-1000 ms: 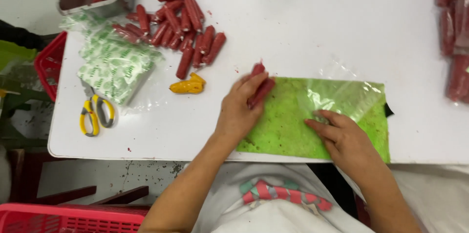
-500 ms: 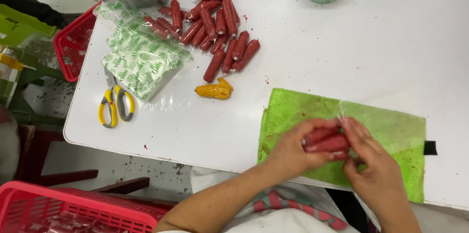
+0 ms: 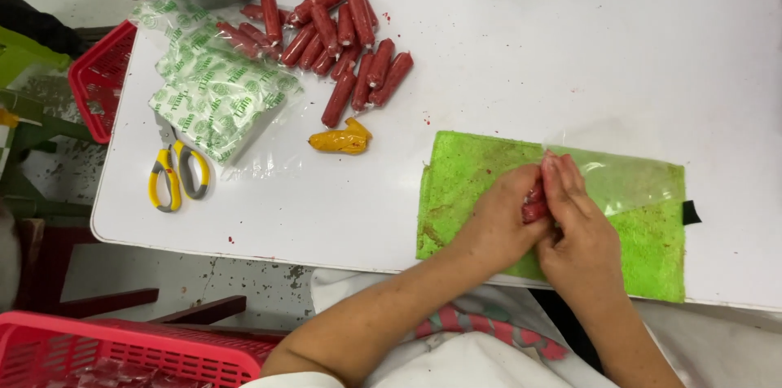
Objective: A person is manually packaging small red sausages into plastic bags, inserting labels, and sealing them using a heat sealer.
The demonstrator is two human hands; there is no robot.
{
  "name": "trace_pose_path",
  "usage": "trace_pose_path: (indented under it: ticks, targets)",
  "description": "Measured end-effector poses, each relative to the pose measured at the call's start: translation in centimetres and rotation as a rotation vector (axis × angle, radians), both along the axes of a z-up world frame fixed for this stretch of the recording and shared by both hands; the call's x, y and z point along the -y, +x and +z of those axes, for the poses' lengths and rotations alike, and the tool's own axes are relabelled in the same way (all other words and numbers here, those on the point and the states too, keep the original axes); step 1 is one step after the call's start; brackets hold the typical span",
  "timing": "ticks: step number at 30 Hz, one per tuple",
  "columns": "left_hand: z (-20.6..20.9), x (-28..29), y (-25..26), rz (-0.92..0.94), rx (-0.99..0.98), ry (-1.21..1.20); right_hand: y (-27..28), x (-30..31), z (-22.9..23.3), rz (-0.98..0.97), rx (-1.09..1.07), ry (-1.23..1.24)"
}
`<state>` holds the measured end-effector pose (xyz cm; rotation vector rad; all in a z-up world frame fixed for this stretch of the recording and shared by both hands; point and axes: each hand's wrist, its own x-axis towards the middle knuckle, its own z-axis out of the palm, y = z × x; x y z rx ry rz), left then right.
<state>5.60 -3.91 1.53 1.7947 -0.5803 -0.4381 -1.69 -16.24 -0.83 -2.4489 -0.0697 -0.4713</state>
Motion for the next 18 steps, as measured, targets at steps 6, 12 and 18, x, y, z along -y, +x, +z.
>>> trace_pose_path:
  ticks: [6,12,18]
  targets:
    - [0.3,-2.3,-0.2,-0.207,-0.67,-0.387,-0.4,-0.8,0.7,-0.003,0.156,0.076]
    - [2.1,-0.4,1.3,-0.321,-0.209,0.102,-1.5,-4.0,2.9,0.007,0.124,-0.187]
    - [4.5,0.3,2.9,-0.321,-0.185,0.569,-1.1,-5.3,2.9,0.155,0.216,-0.238]
